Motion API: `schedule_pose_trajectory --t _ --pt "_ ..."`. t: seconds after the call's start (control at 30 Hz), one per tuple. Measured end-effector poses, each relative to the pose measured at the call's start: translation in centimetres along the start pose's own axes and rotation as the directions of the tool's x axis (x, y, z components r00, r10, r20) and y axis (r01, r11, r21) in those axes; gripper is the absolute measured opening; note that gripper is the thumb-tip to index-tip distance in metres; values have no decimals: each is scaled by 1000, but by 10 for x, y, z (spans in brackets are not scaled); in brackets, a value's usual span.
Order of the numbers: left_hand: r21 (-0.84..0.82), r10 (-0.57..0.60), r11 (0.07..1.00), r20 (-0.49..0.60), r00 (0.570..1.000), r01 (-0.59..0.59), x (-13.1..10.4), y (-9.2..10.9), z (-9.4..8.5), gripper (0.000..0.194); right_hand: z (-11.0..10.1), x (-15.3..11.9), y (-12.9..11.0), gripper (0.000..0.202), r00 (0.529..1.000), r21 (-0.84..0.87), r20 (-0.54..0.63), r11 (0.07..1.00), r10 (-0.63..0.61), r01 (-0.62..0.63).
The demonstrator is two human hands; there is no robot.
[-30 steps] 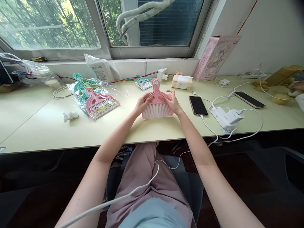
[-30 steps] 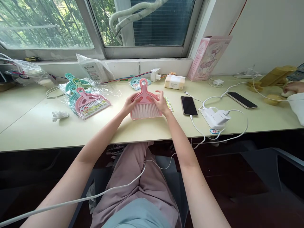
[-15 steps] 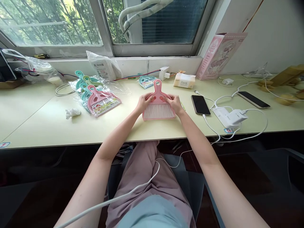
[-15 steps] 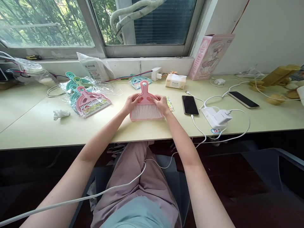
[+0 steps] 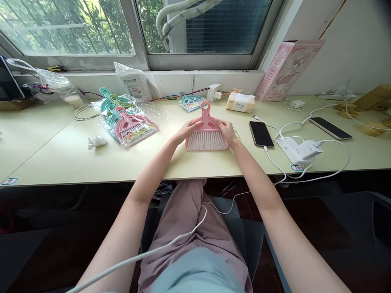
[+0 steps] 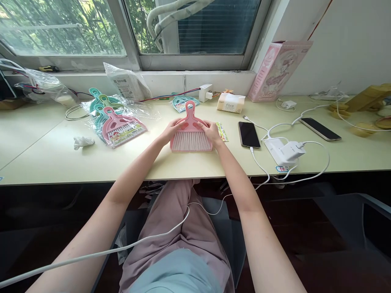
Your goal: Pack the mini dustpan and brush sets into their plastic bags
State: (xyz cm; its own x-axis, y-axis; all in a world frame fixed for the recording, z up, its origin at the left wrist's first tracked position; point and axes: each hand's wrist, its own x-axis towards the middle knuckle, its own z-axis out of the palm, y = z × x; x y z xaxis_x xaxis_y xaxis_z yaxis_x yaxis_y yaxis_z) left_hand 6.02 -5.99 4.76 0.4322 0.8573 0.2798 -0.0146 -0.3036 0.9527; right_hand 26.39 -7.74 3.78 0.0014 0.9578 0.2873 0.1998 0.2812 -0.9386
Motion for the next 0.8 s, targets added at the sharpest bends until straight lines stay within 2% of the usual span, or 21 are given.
schedule_pose_trajectory --t 0.07,0.13,0.2,0.23,0.3,0.33,0.43,0.5,0.6,0.7,0.8 --pt "-45 -89 994 139 986 96 -3 0 -6 51 -6 5 6 57 997 -72 -72 997 -2 -3" --pt "-47 -156 985 190 969 168 -5 -4 -11 54 -18 9 14 53 975 -278 -220 955 37 -100" --pt "-74 -184 978 125 975 194 -5 -12 -17 56 -31 12 22 44 914 -521 -400 803 71 -290" --pt "-105 -184 976 67 981 190 -4 -16 -20 58 -37 12 26 45 895 -599 -438 714 88 -363" --pt "-177 -180 970 -73 981 164 0 -24 -26 64 -44 13 33 48 900 -693 -413 592 141 -411" --pt "-210 -183 966 -144 972 151 3 -27 -30 67 -44 13 36 47 917 -718 -362 578 166 -388" --pt "-270 -204 954 -263 943 131 8 -35 -43 70 -41 18 43 43 967 -701 -188 666 173 -255" --pt "-286 -216 949 -292 932 131 11 -38 -50 65 -40 21 45 46 979 -651 -142 731 146 -204" --pt "-289 -246 945 -333 910 150 12 -42 -58 59 -41 22 46 50 970 -639 -200 732 137 -236" --pt "-289 -251 946 -375 893 145 13 -44 -60 59 -46 19 44 56 940 -677 -292 655 177 -334" --pt "-284 -250 949 -406 879 139 13 -45 -58 56 -51 19 41 57 935 -702 -273 618 227 -355"
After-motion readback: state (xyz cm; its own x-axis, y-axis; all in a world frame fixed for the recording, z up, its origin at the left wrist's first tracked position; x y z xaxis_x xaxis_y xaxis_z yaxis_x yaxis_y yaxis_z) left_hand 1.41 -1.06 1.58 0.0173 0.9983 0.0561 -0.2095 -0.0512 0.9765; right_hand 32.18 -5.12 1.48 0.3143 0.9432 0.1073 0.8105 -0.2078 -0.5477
